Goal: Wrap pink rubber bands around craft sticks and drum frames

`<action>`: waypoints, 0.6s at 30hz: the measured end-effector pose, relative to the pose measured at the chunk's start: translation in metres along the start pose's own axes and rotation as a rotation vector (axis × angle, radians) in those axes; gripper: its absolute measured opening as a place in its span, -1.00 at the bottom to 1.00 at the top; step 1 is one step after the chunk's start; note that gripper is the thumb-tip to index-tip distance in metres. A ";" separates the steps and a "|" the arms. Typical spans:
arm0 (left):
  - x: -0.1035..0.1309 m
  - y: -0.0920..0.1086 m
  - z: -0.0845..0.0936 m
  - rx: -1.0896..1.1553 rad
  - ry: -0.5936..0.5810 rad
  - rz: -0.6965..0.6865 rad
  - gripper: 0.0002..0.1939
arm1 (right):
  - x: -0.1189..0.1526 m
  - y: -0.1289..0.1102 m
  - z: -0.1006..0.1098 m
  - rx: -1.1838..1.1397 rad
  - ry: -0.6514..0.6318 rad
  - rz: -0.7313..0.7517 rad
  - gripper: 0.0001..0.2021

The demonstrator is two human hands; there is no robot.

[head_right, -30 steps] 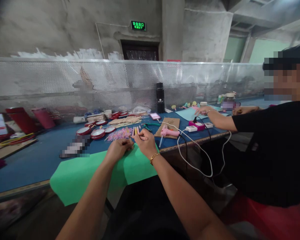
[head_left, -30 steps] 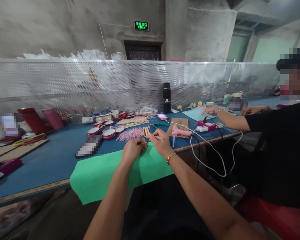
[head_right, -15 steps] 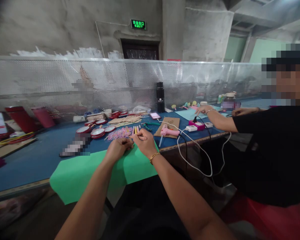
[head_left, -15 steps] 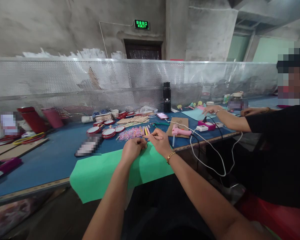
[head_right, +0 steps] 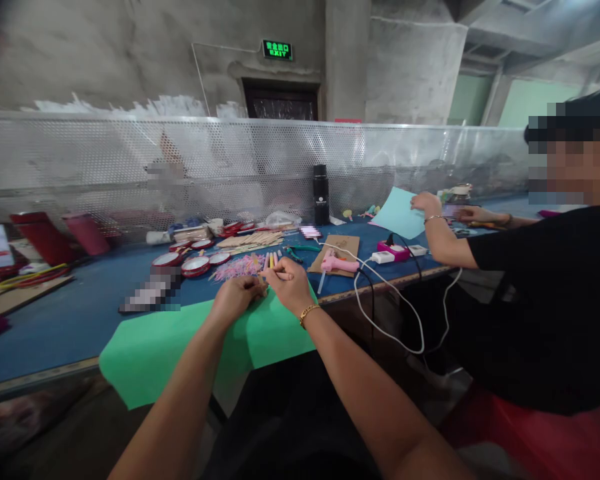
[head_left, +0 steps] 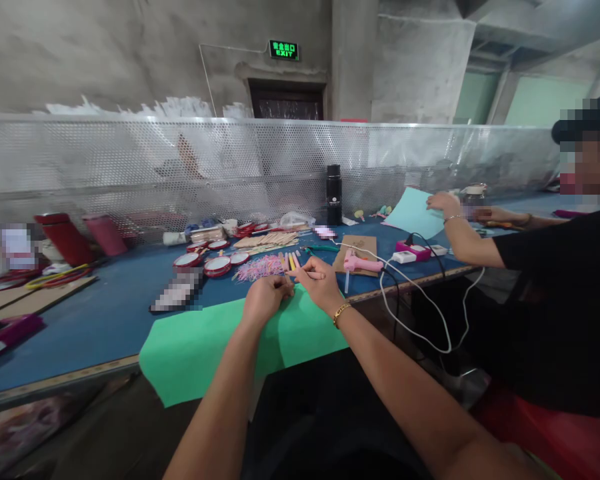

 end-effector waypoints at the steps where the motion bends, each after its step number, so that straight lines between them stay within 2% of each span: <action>1: 0.000 0.000 0.000 -0.001 0.001 0.001 -0.73 | 0.000 0.001 0.000 0.000 0.013 -0.006 -0.75; 4: 0.000 0.001 0.000 0.012 -0.001 0.003 -0.73 | 0.000 0.003 0.002 0.006 0.067 -0.021 -0.76; 10: 0.000 -0.001 0.000 0.010 0.000 0.001 -0.72 | -0.001 0.000 0.000 -0.035 0.006 -0.016 -0.76; 15: 0.001 0.000 0.000 -0.022 0.002 -0.003 -0.71 | -0.001 0.002 0.002 -0.018 0.066 -0.041 -0.77; 18: 0.001 0.000 0.000 -0.011 -0.001 0.008 -0.73 | 0.000 0.001 0.002 -0.041 0.054 -0.029 -0.77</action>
Point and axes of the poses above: each hand's wrist, its own x-axis away from the middle knuckle, its own z-axis out of the back of the hand, y = z × x, the point moved 4 cm from there along -x, towards the middle knuckle, and after that the axes turned 12 degrees about x, right-handed, at the moved point
